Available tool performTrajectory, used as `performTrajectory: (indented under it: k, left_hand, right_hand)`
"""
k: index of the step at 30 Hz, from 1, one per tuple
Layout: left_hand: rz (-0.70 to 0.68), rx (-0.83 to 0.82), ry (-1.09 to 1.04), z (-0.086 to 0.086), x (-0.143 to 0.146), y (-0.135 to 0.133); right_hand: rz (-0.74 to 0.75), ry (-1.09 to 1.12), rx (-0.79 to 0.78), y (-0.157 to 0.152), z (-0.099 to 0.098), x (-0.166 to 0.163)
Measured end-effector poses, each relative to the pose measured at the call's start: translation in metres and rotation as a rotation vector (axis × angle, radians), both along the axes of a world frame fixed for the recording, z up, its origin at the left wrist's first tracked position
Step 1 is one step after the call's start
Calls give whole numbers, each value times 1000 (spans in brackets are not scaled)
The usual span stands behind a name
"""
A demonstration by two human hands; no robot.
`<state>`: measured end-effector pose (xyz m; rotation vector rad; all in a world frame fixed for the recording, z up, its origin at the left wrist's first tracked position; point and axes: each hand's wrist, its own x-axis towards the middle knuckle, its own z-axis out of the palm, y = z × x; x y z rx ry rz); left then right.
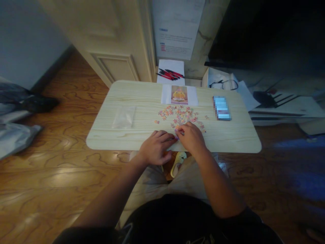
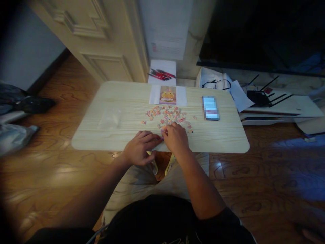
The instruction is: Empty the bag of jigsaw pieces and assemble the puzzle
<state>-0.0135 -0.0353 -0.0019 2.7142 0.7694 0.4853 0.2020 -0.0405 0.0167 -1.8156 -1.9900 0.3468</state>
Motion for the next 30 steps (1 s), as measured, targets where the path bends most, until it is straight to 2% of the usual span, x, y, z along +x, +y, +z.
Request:
performTrajectory:
  k: [3, 6, 11, 16, 19, 23, 27, 30]
  left_hand:
    - [3, -3, -7, 1, 0, 0]
    - [10, -15, -27, 1, 0, 0]
    - [21, -26, -54, 0, 0, -1]
    - [3, -1, -14, -1, 1, 1]
    - [-7, 24, 0, -2, 1, 2]
    - [10, 43, -14, -2, 4, 1]
    - [14, 52, -34, 3, 19, -5]
    - [0, 52, -15, 4, 33, -10]
  right_hand:
    - [16, 18, -26, 8, -4, -5]
    - [40, 110, -19, 8, -1, 5]
    - [-54, 308, -117, -14, 12, 53]
    - [-44, 258, -276, -44, 8, 91]
    - [-29, 227, -228, -51, 1, 93]
    - [-39, 237, -117, -46, 0, 86]
    - [-55, 239, -21, -35, 2, 77]
    - [-15, 215, -14, -28, -1, 69]
